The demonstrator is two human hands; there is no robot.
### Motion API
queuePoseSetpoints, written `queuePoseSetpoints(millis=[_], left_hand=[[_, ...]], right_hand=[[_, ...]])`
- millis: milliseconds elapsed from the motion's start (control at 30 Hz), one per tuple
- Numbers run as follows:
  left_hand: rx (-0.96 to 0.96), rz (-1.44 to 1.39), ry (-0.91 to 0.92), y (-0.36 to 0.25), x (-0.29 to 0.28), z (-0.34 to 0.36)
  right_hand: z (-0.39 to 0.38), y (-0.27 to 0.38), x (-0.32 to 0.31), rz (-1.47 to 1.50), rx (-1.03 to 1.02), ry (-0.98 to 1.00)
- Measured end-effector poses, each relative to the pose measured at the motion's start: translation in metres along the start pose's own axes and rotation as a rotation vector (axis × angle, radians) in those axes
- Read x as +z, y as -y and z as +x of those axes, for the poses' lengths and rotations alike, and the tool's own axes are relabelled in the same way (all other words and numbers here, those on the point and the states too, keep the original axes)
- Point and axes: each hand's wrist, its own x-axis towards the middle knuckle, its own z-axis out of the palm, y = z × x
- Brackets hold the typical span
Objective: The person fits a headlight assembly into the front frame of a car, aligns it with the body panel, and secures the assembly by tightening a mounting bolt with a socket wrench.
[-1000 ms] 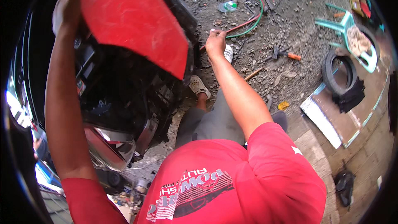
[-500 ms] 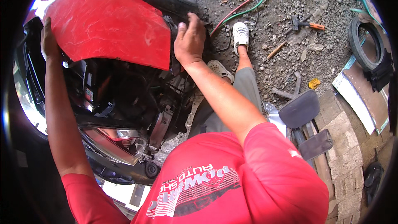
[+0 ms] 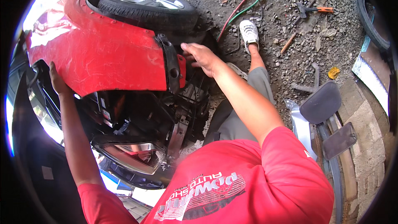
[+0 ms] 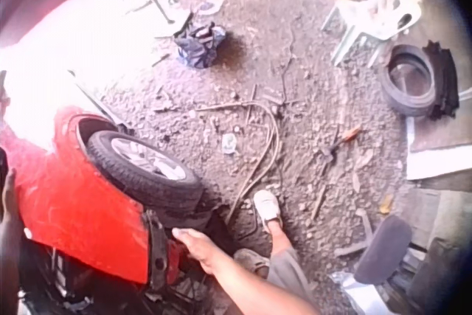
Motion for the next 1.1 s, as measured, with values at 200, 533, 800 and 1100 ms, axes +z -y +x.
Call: queuePoseSetpoints(millis=[200,533,800,1100], left_hand=[[-0.056,0.016,-0.006,-0.012,0.020,-0.013],[-0.126,-0.015,-0.013,-0.010,0.011,-0.016],[-0.135,-0.013,-0.021,-0.013,0.015,-0.019],[-0.158,0.097,-0.075,-0.017,0.017,-0.022]], right_hand=[[0.070,0.042,0.012,-0.076,-0.040,0.073],[0.079,0.040,0.020,-0.086,0.248,-0.110],[0.085,0.022,0.028,0.272,0.290,0.009],[0.084,0.025,0.009,0.207,0.261,0.241]])
